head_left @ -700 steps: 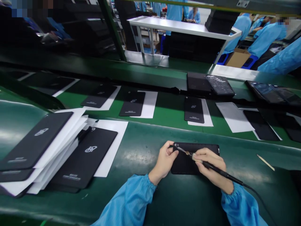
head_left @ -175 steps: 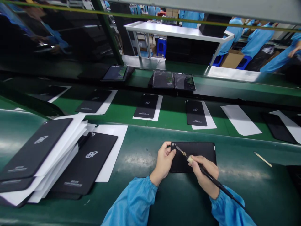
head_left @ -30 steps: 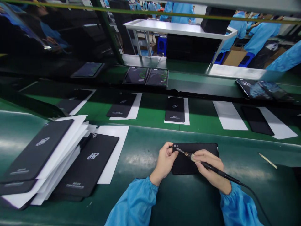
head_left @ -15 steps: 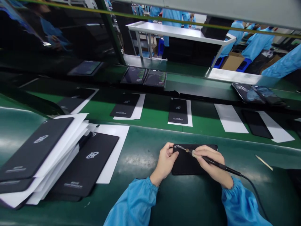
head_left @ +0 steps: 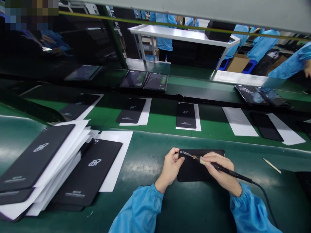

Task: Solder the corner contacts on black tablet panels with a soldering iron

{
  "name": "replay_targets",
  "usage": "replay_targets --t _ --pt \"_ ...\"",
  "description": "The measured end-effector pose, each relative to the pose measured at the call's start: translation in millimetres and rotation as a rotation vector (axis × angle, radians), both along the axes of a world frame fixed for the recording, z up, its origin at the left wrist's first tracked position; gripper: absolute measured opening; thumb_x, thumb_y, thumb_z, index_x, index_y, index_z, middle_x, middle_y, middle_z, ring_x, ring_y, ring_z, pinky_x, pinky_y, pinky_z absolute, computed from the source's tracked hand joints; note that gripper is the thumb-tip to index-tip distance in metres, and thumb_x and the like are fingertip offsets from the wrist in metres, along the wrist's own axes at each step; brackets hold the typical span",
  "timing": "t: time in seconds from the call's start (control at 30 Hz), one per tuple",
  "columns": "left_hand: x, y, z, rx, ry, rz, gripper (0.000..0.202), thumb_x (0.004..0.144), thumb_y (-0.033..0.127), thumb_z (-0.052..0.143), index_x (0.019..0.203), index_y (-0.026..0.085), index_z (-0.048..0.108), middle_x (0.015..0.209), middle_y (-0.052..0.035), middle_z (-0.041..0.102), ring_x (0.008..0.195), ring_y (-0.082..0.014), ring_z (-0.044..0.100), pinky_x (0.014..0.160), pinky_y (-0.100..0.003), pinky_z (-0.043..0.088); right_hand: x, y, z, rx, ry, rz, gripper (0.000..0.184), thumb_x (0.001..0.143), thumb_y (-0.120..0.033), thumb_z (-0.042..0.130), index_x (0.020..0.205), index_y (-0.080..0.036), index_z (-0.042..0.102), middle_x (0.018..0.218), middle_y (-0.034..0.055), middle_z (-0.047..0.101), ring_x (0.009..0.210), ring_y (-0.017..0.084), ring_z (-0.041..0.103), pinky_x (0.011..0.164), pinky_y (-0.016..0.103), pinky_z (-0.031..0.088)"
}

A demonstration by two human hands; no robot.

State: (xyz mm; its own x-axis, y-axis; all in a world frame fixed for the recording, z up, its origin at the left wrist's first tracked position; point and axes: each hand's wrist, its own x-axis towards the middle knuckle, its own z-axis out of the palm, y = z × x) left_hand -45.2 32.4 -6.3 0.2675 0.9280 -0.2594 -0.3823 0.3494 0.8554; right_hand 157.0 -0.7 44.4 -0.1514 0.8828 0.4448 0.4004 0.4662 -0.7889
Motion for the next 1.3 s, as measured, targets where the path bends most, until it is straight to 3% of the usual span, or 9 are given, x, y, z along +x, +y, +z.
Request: replay_targets --t 0.77,1.03,1.3 --pt "-0.8 0.1 1.0 0.014 0.019 -0.003 0.029 0.074 0.026 0.076 0.092 0.019 0.054 0.078 -0.003 0.075 0.065 -0.0162 0.07 0.062 -0.025 0.052 -8.9 -0.6 -4.4 -0.038 0.02 0.0 0.013 0.09 -0.018 0.063 0.096 -0.02 0.074 0.088 0.006 0.074 0.079 0.017 0.07 0.072 0.03 0.057" --pt "0.0 -0.3 3.9 -0.018 0.035 0.015 0.03 0.073 0.028 0.077 0.091 0.019 0.055 0.074 -0.0017 0.074 0.062 -0.0156 0.068 0.061 -0.024 0.052 -2.3 -18.9 -13.9 -0.103 0.146 -0.185 0.015 0.088 -0.021 0.066 0.102 -0.021 0.072 0.091 0.0064 0.075 0.075 0.018 0.073 0.068 0.03 0.061" --pt "-0.9 -0.1 1.1 0.004 0.029 0.029 0.029 0.075 0.025 0.075 0.092 0.019 0.053 0.077 -0.0023 0.075 0.066 -0.0158 0.069 0.064 -0.025 0.052 -21.3 -34.1 -25.0 -0.023 0.014 -0.31 0.013 0.088 -0.019 0.063 0.098 -0.021 0.071 0.082 0.0039 0.074 0.071 0.017 0.073 0.066 0.027 0.06"
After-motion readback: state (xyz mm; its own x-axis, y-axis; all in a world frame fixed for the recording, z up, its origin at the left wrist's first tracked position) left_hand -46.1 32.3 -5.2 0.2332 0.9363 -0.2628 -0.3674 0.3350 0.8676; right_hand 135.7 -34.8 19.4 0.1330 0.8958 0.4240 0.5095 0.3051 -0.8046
